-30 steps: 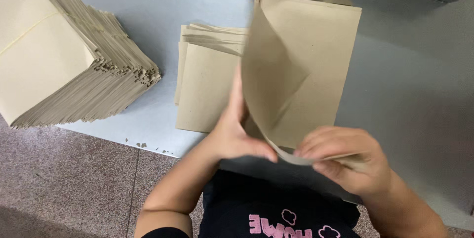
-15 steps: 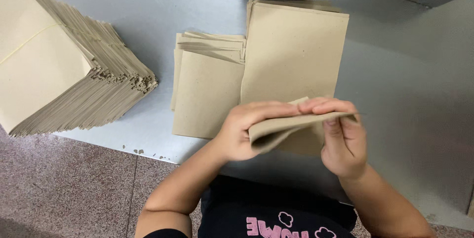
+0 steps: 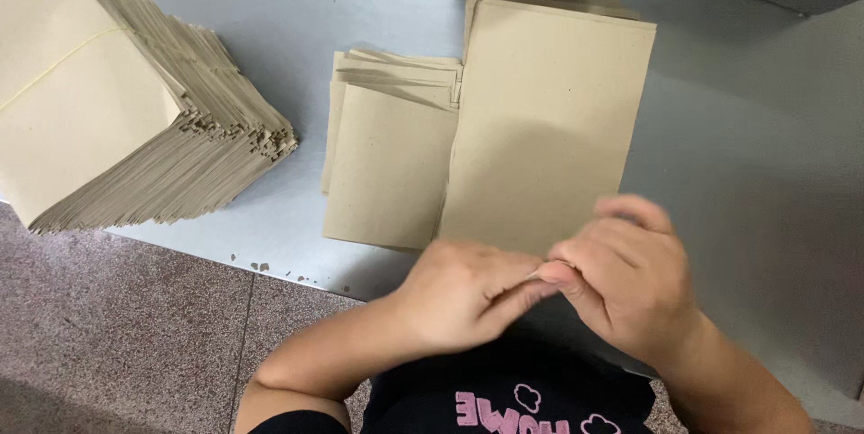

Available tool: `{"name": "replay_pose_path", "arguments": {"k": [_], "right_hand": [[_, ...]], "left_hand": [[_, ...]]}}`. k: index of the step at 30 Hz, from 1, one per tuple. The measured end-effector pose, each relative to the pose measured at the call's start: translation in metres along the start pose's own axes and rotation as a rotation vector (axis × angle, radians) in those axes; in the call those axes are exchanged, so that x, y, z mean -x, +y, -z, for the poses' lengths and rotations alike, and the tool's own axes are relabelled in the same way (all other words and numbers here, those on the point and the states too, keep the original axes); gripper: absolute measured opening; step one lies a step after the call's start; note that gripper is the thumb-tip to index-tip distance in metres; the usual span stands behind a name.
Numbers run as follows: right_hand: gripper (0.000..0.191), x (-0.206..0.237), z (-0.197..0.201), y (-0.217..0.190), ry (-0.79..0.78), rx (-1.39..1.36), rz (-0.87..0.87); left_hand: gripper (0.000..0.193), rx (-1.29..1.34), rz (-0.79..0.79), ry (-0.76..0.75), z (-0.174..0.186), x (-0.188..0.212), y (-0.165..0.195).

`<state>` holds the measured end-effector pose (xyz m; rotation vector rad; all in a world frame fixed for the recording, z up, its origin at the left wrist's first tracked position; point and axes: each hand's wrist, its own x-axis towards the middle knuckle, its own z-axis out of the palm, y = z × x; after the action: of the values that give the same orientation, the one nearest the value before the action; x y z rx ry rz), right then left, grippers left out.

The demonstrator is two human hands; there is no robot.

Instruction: The person takes kraft paper sheets from a stack on the table, folds each sheet in half by hand, presses the crease flat, and places the folded sheet onto a growing pile of folded sheets, repeating the cycle.

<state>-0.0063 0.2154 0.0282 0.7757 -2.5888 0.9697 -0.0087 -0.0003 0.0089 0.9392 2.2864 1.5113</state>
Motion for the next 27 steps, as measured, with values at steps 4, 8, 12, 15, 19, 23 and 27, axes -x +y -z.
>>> {"name": "replay_pose_path", "arguments": {"k": [4, 8, 12, 15, 19, 23, 27], "right_hand": [[0.018, 0.014, 0.001, 0.02, 0.136, 0.235, -0.021], [0.017, 0.03, 0.0, 0.04, 0.191, 0.055, -0.294], [0.023, 0.03, -0.012, 0.035, 0.128, 0.038, -0.271], [0.039, 0.02, -0.023, 0.022, -0.104, 0.077, -0.102], [0.04, 0.012, -0.044, 0.003, -0.287, 0.041, 0.024], [0.032, 0.017, -0.052, 0.001, -0.276, 0.128, 0.02], [0.032, 0.021, -0.052, 0.005, -0.281, 0.12, 0.011]], "left_hand": [[0.021, -0.158, 0.109, -0.168, 0.012, 0.013, -0.001], [0.022, -0.054, -0.042, 0.052, 0.029, 0.037, -0.014], [0.032, 0.05, 0.573, 0.412, 0.057, 0.059, -0.025], [0.031, -0.26, 0.829, 0.602, 0.081, 0.073, -0.032], [0.028, -0.889, 0.68, 0.417, 0.081, 0.072, -0.038], [0.042, -1.036, 0.476, 0.43, 0.071, 0.062, -0.027], [0.043, -0.636, 0.107, 0.144, 0.05, 0.044, -0.029]]}}
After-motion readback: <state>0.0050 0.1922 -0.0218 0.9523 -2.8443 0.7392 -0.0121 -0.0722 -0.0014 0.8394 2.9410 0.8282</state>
